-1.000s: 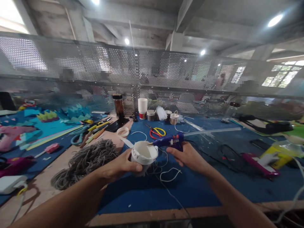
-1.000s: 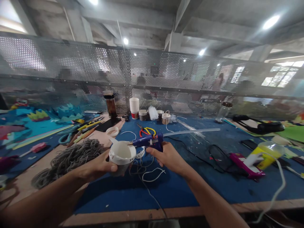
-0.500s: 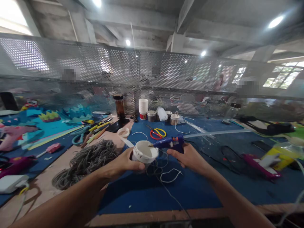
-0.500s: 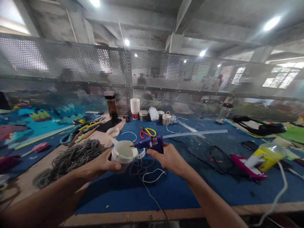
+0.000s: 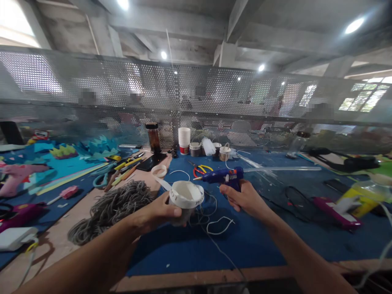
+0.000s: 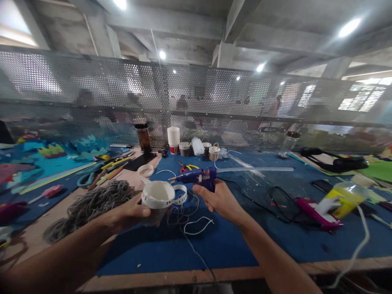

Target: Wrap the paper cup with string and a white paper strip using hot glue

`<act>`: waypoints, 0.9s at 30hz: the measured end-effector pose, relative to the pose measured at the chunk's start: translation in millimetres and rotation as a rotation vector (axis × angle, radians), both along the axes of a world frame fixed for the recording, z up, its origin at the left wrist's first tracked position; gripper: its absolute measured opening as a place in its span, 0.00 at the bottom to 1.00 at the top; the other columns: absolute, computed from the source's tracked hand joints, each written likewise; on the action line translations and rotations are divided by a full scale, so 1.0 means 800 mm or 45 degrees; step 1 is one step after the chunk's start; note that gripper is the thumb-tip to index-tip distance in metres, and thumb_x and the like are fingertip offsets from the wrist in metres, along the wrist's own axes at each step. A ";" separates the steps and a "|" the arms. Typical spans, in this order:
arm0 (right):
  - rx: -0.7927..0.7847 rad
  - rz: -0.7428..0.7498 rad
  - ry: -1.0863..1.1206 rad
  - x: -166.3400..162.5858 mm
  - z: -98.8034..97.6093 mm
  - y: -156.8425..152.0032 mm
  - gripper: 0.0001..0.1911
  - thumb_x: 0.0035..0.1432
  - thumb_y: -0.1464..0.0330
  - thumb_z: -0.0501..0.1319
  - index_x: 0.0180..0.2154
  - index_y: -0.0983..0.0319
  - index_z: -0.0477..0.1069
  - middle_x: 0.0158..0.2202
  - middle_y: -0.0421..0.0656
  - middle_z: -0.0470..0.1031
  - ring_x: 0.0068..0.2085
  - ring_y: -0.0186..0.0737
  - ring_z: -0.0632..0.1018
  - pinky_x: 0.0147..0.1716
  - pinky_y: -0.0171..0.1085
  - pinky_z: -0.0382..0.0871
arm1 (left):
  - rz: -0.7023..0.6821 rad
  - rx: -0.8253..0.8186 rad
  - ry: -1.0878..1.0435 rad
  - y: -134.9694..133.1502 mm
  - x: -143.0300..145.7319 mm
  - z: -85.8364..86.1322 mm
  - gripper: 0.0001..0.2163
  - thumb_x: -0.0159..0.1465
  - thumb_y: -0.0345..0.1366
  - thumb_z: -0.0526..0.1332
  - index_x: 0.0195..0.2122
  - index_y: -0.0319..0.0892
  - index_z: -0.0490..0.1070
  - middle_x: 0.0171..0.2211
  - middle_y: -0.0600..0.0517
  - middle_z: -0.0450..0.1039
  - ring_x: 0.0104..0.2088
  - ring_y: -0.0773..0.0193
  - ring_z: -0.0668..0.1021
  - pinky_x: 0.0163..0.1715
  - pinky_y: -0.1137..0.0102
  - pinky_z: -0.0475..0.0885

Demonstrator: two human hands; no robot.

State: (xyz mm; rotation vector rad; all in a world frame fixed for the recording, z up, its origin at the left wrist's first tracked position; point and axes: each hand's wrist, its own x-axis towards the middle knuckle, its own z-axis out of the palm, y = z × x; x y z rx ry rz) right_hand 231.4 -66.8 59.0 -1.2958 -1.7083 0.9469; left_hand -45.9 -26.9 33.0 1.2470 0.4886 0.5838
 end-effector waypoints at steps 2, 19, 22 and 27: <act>-0.008 0.006 0.002 -0.001 0.000 0.001 0.26 0.63 0.48 0.59 0.23 0.60 0.65 0.11 0.33 0.62 0.16 0.30 0.64 0.21 0.33 0.60 | -0.043 -0.011 -0.027 0.000 -0.001 -0.002 0.30 0.49 0.43 0.73 0.52 0.39 0.71 0.39 0.44 0.76 0.34 0.59 0.75 0.31 0.67 0.74; -0.084 0.181 0.017 -0.002 -0.016 0.008 0.26 0.64 0.48 0.58 0.23 0.60 0.64 0.12 0.33 0.62 0.15 0.28 0.63 0.19 0.31 0.58 | -0.191 -0.038 -0.097 -0.006 -0.001 0.003 0.27 0.50 0.43 0.72 0.50 0.39 0.72 0.39 0.44 0.76 0.35 0.58 0.77 0.28 0.69 0.75; -0.080 0.164 -0.034 -0.002 -0.014 0.006 0.26 0.64 0.48 0.58 0.24 0.60 0.64 0.12 0.33 0.62 0.15 0.28 0.63 0.19 0.31 0.58 | -0.185 -0.031 -0.064 -0.005 0.000 0.003 0.27 0.50 0.43 0.72 0.50 0.39 0.72 0.38 0.44 0.77 0.33 0.59 0.76 0.27 0.70 0.74; -0.041 0.103 -0.136 -0.001 -0.010 0.002 0.21 0.63 0.50 0.60 0.30 0.61 0.67 0.14 0.32 0.62 0.16 0.29 0.64 0.18 0.31 0.58 | -0.144 -0.006 -0.021 -0.002 -0.002 -0.004 0.33 0.49 0.44 0.73 0.55 0.39 0.68 0.38 0.43 0.78 0.31 0.61 0.76 0.29 0.69 0.74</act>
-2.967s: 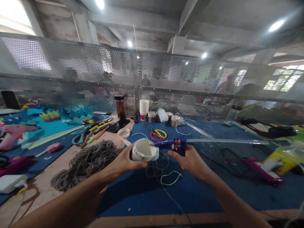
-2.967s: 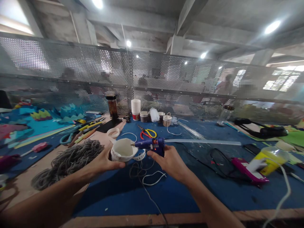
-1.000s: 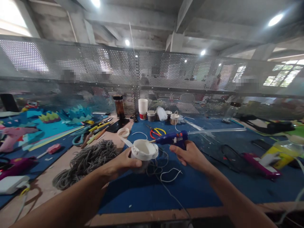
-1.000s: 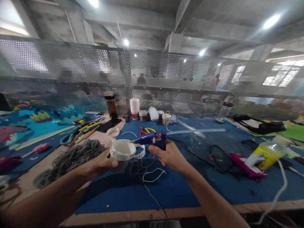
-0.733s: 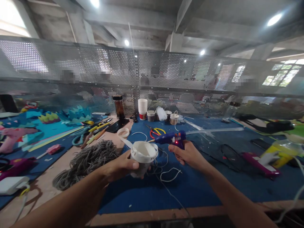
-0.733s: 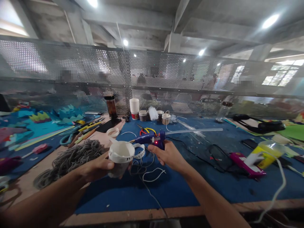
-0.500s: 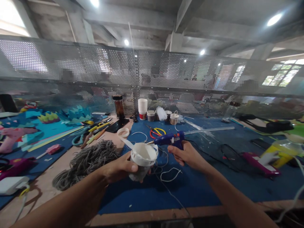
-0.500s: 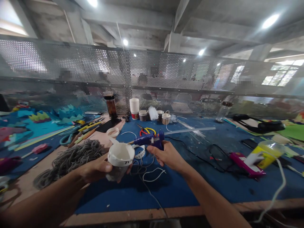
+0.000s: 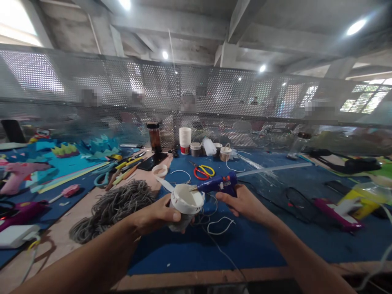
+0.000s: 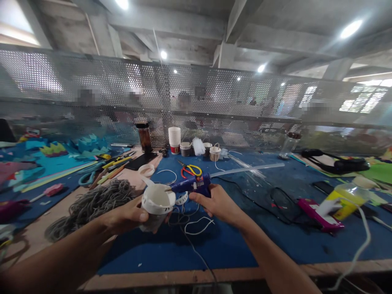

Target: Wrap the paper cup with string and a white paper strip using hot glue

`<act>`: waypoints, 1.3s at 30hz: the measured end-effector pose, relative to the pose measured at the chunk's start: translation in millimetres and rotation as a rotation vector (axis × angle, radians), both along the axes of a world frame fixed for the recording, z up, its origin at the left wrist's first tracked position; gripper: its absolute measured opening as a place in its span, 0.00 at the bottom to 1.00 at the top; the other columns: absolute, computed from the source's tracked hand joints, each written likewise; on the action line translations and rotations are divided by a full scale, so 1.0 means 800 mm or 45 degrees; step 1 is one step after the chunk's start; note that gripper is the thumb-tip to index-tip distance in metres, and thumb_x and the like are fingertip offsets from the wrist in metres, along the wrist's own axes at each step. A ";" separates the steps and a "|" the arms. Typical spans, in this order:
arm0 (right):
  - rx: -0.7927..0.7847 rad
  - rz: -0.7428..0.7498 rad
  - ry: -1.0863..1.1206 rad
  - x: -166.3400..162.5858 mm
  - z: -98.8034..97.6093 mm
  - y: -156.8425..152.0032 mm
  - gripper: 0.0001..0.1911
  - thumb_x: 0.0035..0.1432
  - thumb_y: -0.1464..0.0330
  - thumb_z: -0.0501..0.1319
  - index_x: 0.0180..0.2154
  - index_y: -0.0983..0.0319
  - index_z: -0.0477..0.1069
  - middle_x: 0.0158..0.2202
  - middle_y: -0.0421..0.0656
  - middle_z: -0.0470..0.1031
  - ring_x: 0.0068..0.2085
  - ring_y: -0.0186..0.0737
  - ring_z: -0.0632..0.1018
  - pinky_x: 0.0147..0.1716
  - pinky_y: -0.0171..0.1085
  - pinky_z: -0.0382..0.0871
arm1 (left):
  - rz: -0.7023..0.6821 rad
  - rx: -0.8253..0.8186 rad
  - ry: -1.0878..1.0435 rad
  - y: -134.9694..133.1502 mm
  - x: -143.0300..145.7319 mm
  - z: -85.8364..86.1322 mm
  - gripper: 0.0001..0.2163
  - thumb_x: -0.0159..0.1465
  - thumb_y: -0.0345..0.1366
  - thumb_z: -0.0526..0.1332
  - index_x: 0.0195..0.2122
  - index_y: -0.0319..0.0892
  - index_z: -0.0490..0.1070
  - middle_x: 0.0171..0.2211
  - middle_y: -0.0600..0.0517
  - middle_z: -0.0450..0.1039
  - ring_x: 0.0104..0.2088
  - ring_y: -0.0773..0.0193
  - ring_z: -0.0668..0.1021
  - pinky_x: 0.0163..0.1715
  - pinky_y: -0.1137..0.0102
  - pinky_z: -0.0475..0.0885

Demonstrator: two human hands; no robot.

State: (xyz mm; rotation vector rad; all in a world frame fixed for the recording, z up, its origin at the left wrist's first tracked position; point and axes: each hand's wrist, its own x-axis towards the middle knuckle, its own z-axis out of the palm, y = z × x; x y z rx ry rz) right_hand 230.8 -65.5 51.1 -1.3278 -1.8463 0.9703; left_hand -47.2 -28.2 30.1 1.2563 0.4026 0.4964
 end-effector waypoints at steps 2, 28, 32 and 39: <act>0.007 -0.028 -0.027 0.000 0.001 -0.001 0.20 0.63 0.51 0.61 0.32 0.62 0.69 0.14 0.32 0.62 0.16 0.29 0.64 0.17 0.31 0.58 | 0.027 0.036 0.024 0.001 0.001 0.000 0.32 0.49 0.43 0.73 0.54 0.38 0.69 0.37 0.45 0.77 0.30 0.62 0.75 0.29 0.69 0.72; 0.052 -0.256 0.050 -0.002 0.004 -0.004 0.29 0.62 0.48 0.59 0.17 0.59 0.62 0.12 0.37 0.62 0.16 0.32 0.66 0.19 0.34 0.61 | 0.585 0.521 0.232 0.007 -0.004 0.009 0.35 0.49 0.45 0.74 0.57 0.44 0.68 0.52 0.44 0.75 0.53 0.46 0.73 0.55 0.57 0.67; 0.100 -0.223 0.038 -0.003 0.002 -0.004 0.27 0.62 0.49 0.60 0.18 0.58 0.62 0.12 0.36 0.61 0.16 0.32 0.65 0.18 0.34 0.59 | 0.627 0.626 0.259 0.009 -0.003 0.008 0.32 0.50 0.43 0.74 0.56 0.43 0.69 0.49 0.45 0.77 0.50 0.48 0.76 0.51 0.59 0.71; 0.191 -0.193 0.011 -0.004 -0.003 -0.004 0.19 0.62 0.52 0.61 0.29 0.59 0.74 0.14 0.35 0.62 0.18 0.34 0.66 0.19 0.35 0.60 | 0.785 0.830 0.273 0.009 -0.001 0.010 0.32 0.51 0.39 0.74 0.56 0.43 0.67 0.50 0.46 0.76 0.51 0.50 0.76 0.53 0.60 0.71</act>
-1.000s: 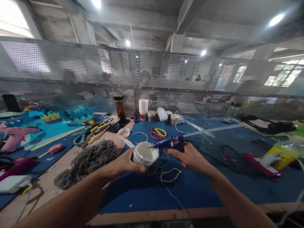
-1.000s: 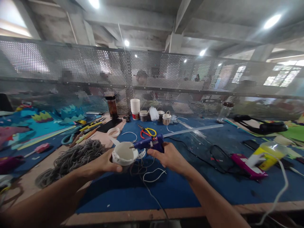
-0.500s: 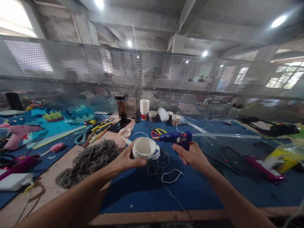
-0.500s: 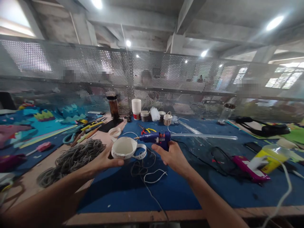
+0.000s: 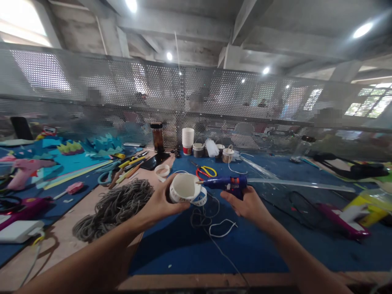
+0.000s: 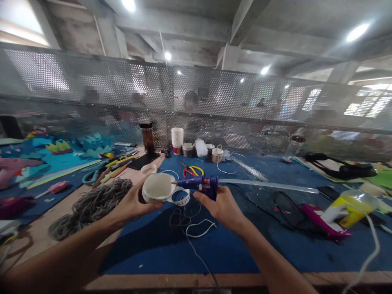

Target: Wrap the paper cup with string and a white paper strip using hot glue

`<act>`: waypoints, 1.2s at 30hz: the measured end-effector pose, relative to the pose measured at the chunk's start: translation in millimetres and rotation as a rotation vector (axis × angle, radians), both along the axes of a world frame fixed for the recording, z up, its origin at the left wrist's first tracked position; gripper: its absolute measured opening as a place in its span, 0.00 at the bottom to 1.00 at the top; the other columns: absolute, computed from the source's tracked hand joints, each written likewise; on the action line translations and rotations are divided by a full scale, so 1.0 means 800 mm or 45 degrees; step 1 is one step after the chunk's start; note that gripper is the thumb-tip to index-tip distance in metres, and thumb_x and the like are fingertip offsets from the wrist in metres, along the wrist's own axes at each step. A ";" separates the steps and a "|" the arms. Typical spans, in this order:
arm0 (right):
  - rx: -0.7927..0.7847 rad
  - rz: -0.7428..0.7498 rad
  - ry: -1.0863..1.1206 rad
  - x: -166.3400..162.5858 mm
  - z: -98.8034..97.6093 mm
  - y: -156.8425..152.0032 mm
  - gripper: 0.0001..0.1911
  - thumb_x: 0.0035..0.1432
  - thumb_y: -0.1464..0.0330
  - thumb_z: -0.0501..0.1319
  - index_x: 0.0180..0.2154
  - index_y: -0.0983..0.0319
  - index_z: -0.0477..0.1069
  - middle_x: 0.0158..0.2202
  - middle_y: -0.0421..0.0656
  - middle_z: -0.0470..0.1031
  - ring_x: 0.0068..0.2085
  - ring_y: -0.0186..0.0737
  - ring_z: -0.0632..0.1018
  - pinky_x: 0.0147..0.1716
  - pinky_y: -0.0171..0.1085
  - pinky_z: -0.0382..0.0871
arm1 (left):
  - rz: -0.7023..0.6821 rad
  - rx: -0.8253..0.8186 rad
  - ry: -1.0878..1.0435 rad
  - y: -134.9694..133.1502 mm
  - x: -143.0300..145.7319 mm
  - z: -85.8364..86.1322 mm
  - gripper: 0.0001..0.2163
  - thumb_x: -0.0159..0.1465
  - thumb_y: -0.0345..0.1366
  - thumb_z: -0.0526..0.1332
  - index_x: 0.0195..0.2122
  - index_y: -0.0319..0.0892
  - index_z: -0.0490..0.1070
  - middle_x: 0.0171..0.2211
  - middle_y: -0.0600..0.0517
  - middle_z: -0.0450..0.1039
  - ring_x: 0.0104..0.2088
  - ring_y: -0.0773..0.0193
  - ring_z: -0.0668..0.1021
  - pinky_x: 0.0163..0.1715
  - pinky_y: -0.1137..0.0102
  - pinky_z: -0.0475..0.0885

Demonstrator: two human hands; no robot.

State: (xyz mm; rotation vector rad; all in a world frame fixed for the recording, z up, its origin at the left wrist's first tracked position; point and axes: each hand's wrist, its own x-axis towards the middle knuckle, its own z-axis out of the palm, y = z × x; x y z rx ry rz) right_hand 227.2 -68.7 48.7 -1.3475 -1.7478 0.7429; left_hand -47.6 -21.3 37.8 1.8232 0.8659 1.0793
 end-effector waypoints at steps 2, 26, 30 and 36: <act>0.034 -0.004 -0.030 -0.001 -0.001 -0.001 0.17 0.62 0.53 0.61 0.33 0.60 0.77 0.15 0.36 0.64 0.19 0.35 0.67 0.20 0.36 0.61 | 0.055 0.069 0.004 -0.001 0.001 -0.001 0.33 0.50 0.39 0.74 0.57 0.44 0.65 0.53 0.46 0.74 0.53 0.50 0.75 0.55 0.60 0.70; -0.059 -0.187 0.099 -0.013 0.005 -0.006 0.27 0.61 0.49 0.60 0.19 0.59 0.64 0.13 0.38 0.64 0.18 0.34 0.68 0.22 0.35 0.65 | 0.107 -0.025 -0.099 -0.005 0.008 -0.001 0.26 0.60 0.43 0.68 0.57 0.44 0.62 0.52 0.47 0.72 0.52 0.56 0.74 0.53 0.65 0.68; -0.006 -0.189 0.094 -0.014 0.009 -0.009 0.27 0.62 0.49 0.58 0.19 0.59 0.63 0.15 0.39 0.65 0.19 0.35 0.69 0.21 0.34 0.64 | 0.130 0.021 -0.059 -0.002 0.007 0.000 0.27 0.60 0.42 0.68 0.59 0.45 0.63 0.54 0.46 0.72 0.56 0.54 0.72 0.58 0.62 0.65; 0.054 -0.084 0.106 -0.013 -0.013 -0.004 0.19 0.63 0.52 0.60 0.33 0.62 0.75 0.16 0.37 0.68 0.20 0.36 0.72 0.23 0.35 0.67 | 0.200 -0.013 -0.085 0.003 0.009 -0.008 0.25 0.50 0.41 0.75 0.46 0.41 0.70 0.43 0.48 0.77 0.46 0.54 0.78 0.46 0.64 0.75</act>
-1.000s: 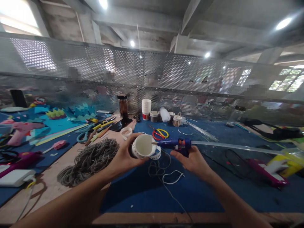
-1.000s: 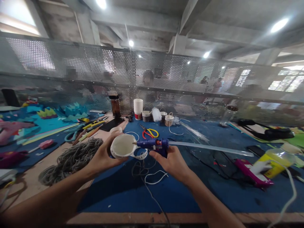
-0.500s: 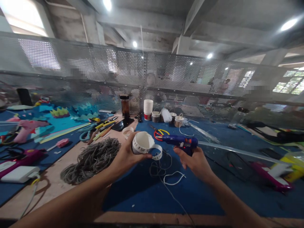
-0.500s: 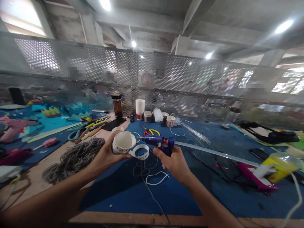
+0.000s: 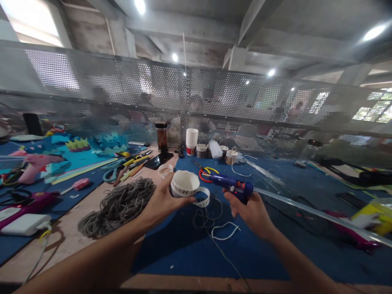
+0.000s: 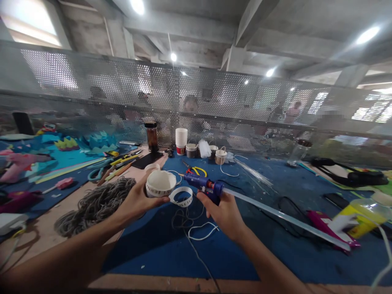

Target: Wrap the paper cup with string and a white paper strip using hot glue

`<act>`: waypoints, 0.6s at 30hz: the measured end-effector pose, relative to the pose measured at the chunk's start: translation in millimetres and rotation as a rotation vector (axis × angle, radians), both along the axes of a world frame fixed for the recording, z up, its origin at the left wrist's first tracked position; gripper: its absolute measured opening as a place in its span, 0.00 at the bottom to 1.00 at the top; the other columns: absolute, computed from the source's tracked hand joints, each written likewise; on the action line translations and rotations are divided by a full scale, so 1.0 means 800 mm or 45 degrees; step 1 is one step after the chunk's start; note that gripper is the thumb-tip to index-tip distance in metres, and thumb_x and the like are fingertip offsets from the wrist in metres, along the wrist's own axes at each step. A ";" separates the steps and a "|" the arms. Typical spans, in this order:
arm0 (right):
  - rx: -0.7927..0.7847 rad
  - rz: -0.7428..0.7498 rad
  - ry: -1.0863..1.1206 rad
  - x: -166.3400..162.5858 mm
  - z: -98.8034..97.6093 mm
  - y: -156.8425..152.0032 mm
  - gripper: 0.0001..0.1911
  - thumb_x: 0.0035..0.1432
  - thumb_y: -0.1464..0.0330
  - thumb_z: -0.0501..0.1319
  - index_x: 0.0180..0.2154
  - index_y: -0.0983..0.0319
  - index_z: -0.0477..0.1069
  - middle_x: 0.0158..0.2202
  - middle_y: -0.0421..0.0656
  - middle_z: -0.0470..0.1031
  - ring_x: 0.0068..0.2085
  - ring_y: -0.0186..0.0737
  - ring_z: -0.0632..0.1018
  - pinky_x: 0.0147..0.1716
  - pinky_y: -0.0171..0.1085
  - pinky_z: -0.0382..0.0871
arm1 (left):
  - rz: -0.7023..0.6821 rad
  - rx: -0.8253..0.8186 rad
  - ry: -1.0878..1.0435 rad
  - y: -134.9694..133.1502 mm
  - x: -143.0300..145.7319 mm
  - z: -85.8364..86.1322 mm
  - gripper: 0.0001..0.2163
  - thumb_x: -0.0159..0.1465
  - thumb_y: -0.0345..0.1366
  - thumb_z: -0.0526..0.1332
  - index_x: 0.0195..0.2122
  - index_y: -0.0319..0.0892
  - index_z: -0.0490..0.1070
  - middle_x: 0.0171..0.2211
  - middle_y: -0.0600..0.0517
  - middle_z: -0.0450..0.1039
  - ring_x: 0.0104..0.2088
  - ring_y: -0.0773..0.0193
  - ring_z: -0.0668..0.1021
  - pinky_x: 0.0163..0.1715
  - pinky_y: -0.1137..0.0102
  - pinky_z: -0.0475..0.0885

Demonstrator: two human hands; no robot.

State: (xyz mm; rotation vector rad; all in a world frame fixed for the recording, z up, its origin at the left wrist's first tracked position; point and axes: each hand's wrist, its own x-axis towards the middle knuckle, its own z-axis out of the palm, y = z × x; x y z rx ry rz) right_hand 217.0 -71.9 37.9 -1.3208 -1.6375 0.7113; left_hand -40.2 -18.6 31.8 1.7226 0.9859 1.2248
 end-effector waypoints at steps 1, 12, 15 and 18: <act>0.010 0.008 0.002 -0.001 -0.005 0.001 0.19 0.62 0.52 0.61 0.36 0.62 0.75 0.17 0.37 0.69 0.20 0.36 0.73 0.23 0.34 0.67 | -0.007 -0.011 -0.008 -0.001 0.001 0.000 0.25 0.50 0.41 0.75 0.45 0.40 0.70 0.42 0.48 0.78 0.45 0.54 0.79 0.45 0.64 0.75; 0.278 0.038 -0.322 -0.007 -0.004 -0.011 0.12 0.63 0.57 0.62 0.37 0.59 0.70 0.21 0.34 0.68 0.21 0.31 0.69 0.22 0.31 0.60 | -0.073 -0.029 0.053 -0.013 0.008 -0.004 0.28 0.50 0.42 0.75 0.48 0.41 0.67 0.46 0.48 0.78 0.45 0.57 0.80 0.44 0.68 0.76; 0.395 0.103 -0.403 -0.005 -0.005 -0.012 0.09 0.64 0.60 0.62 0.39 0.59 0.70 0.24 0.35 0.71 0.23 0.32 0.71 0.25 0.32 0.60 | -0.113 -0.061 0.034 -0.015 0.009 -0.004 0.27 0.50 0.41 0.75 0.48 0.42 0.67 0.44 0.49 0.78 0.45 0.57 0.80 0.45 0.66 0.76; 0.443 0.150 -0.485 -0.003 -0.007 -0.012 0.07 0.64 0.63 0.62 0.42 0.59 0.69 0.26 0.35 0.73 0.25 0.32 0.73 0.27 0.31 0.60 | -0.141 -0.070 0.003 -0.017 0.010 -0.003 0.27 0.50 0.41 0.75 0.49 0.42 0.66 0.42 0.49 0.78 0.47 0.56 0.79 0.46 0.65 0.76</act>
